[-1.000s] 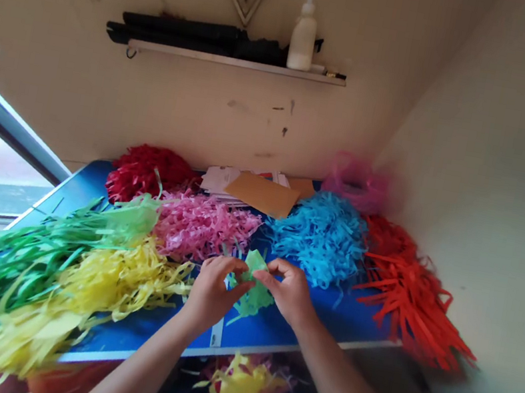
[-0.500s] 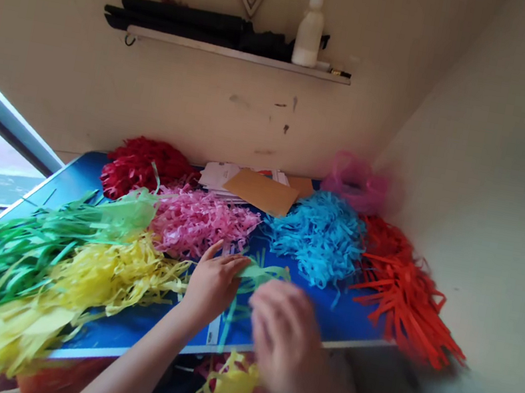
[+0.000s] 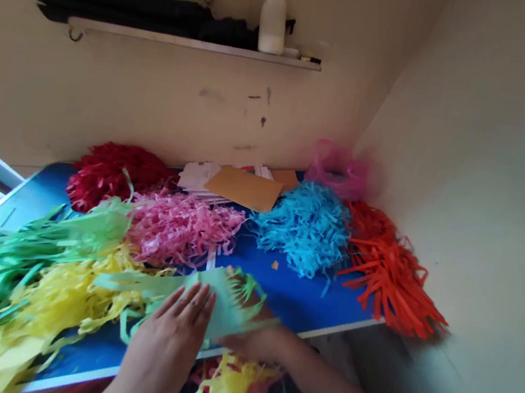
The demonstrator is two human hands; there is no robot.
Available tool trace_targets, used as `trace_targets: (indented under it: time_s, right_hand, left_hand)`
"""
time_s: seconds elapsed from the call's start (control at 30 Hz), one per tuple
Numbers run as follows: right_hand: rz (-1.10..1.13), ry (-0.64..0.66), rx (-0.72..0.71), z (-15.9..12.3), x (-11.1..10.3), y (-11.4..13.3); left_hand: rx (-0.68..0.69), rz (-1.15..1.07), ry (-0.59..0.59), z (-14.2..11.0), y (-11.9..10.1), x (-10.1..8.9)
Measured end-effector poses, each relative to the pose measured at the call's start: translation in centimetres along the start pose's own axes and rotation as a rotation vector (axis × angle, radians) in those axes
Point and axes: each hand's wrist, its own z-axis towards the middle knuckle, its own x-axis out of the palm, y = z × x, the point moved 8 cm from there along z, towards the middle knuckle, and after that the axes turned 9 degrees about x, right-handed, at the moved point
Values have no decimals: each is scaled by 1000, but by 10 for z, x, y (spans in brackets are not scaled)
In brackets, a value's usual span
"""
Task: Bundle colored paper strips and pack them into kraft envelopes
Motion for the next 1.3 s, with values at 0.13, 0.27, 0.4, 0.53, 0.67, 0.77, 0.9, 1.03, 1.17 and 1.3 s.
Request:
trace_targets:
  time_s: [0.13, 0.27, 0.4, 0.53, 0.67, 0.77, 0.9, 1.03, 1.17, 1.3]
  right_hand:
    - [-118, -37, 284, -53, -64, -93]
    - [-146, -59, 360, -102, -97, -111]
    - [-222, -198, -12, -90, -59, -58]
    - [-223, -277, -202, -56, -19, -54]
    - [-173, -274, -185, -45, -27, -78]
    - [-164, -210, -194, -46, -30, -80]
    - [-164, -147, -208, -44, -20, -75]
    - [-151, -170, -116, -43, -25, -86]
    - [-235, -222, 45, -38, -35, -103]
    - [-317, -279, 168, -23, -35, -112]
  left_hand:
    - [-54, -132, 195, 13, -31, 81]
    - [-136, -204, 215, 20, -50, 120]
    - [-168, -263, 148, 31, -55, 117]
    - [-215, -295, 125, 26, -40, 107]
    - [-412, -211, 100, -19, 5, 80]
    - [-464, -70, 76, -36, 18, 49]
    - [-264, -267, 26, 1, -12, 41]
    - [-213, -526, 73, 21, -23, 76]
    - [-331, -576, 41, 3, 1, 99]
    - [-539, -450, 75, -2, 20, 107]
